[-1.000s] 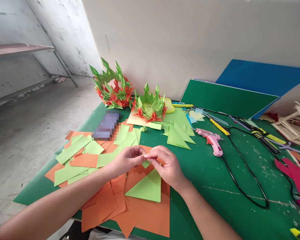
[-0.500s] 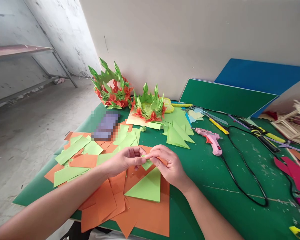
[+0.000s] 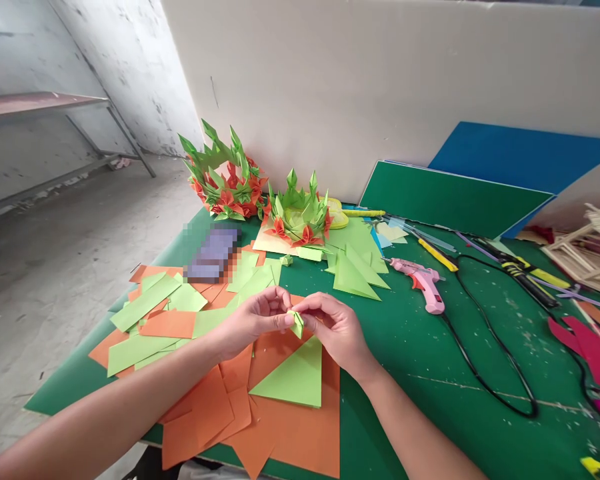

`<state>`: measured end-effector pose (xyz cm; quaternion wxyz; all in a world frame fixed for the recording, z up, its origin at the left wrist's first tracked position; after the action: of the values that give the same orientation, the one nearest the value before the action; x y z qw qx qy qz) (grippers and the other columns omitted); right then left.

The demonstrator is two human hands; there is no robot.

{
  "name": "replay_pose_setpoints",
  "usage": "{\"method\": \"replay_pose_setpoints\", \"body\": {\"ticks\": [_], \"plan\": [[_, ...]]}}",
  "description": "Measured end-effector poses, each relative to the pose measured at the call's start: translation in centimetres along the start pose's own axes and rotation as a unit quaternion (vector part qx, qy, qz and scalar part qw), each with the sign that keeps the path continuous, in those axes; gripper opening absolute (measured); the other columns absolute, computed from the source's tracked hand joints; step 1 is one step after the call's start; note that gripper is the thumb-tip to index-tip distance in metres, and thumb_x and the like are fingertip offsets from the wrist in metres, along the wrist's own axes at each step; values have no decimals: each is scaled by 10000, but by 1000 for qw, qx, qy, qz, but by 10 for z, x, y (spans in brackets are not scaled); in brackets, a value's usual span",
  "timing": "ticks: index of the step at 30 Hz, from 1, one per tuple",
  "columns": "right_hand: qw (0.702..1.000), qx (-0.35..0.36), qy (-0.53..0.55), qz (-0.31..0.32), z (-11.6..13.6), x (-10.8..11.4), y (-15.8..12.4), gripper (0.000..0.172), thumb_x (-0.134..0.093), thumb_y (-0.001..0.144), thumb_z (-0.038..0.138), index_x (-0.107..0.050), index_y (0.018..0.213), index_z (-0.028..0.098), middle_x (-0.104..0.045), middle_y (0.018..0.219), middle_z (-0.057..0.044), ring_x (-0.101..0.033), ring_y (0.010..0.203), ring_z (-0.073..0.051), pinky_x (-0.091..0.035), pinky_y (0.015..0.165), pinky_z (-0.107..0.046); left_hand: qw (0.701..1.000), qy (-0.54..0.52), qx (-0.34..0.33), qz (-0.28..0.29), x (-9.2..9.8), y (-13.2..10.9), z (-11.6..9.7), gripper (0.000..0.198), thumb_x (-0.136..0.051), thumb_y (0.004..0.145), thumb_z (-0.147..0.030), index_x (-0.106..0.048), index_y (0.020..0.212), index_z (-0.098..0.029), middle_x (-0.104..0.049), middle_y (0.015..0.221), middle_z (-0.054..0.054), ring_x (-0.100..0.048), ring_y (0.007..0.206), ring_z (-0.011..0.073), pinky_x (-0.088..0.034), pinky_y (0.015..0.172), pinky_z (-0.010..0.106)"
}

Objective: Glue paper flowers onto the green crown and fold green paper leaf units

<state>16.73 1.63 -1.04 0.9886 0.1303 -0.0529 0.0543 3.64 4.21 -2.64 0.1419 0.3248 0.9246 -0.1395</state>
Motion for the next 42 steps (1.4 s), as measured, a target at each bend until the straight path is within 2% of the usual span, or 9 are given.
{"method": "replay_pose_setpoints", "body": {"ticks": [4, 8, 11, 22, 29, 37, 42], "plan": [[1000, 5, -12, -6, -1, 1, -1, 86, -702, 825, 317, -711, 887, 257, -646, 866, -30, -629, 813, -166, -555, 738, -285, 996, 69, -53, -21, 2, 0, -4, 317, -768, 719, -399, -566, 814, -174, -560, 857, 9, -576, 792, 126, -475, 759, 284], [999, 25, -19, -17, 2, 4, -2, 53, -710, 820, 284, -715, 867, 260, -654, 832, -23, -630, 768, -155, -553, 703, -274, 981, 127, -144, -26, 1, -2, -14, 217, -742, 757, -332, -613, 802, -164, -527, 909, 22, -568, 793, 117, -504, 795, 301], [998, 45, -23, -33, 4, 7, -3, 51, -719, 813, 250, -719, 860, 269, -662, 811, -14, -632, 750, -146, -550, 695, -267, 972, 156, -178, -20, -2, -5, -18, 148, -704, 800, -292, -629, 829, -167, -554, 909, 38, -585, 840, 135, -518, 816, 309], [987, 131, -56, -79, 17, 9, -10, 102, -736, 791, 177, -731, 840, 267, -696, 787, -26, -651, 722, -166, -553, 651, -297, 956, 181, -232, -18, -9, -8, -27, 93, -692, 815, -255, -655, 842, -174, -604, 869, 42, -608, 833, 137, -541, 766, 275], [977, 171, -80, -95, 21, 8, -14, 200, -723, 791, 106, -717, 892, 278, -704, 806, -12, -655, 749, -156, -552, 678, -285, 964, 151, -218, -18, -6, -8, -21, 129, -703, 808, -262, -645, 864, -161, -603, 843, 24, -633, 772, 117, -549, 750, 268], [964, 221, -117, -94, 31, 6, -17, 196, -706, 792, 76, -692, 874, 253, -685, 783, -15, -655, 710, -157, -545, 626, -299, 943, 198, -268, -5, -8, -10, -27, 86, -693, 819, -248, -679, 818, -163, -628, 848, 57, -618, 821, 137, -548, 738, 270], [946, 248, -176, -114, 39, 6, -21, 123, -696, 811, 126, -676, 840, 243, -700, 775, -26, -661, 683, -159, -545, 603, -294, 941, 198, -273, 2, -9, -12, -26, 111, -675, 834, -244, -675, 924, -178, -602, 876, 47, -615, 810, 124, -556, 761, 269]]}}
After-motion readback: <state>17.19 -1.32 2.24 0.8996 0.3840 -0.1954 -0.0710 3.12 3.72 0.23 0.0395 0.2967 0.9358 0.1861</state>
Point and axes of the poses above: each hand's wrist, its own y-axis towards the middle knuckle, its own x-axis out of the back of the hand, z = x × y, the point moved 7 cm from there along y, towards the middle knuckle
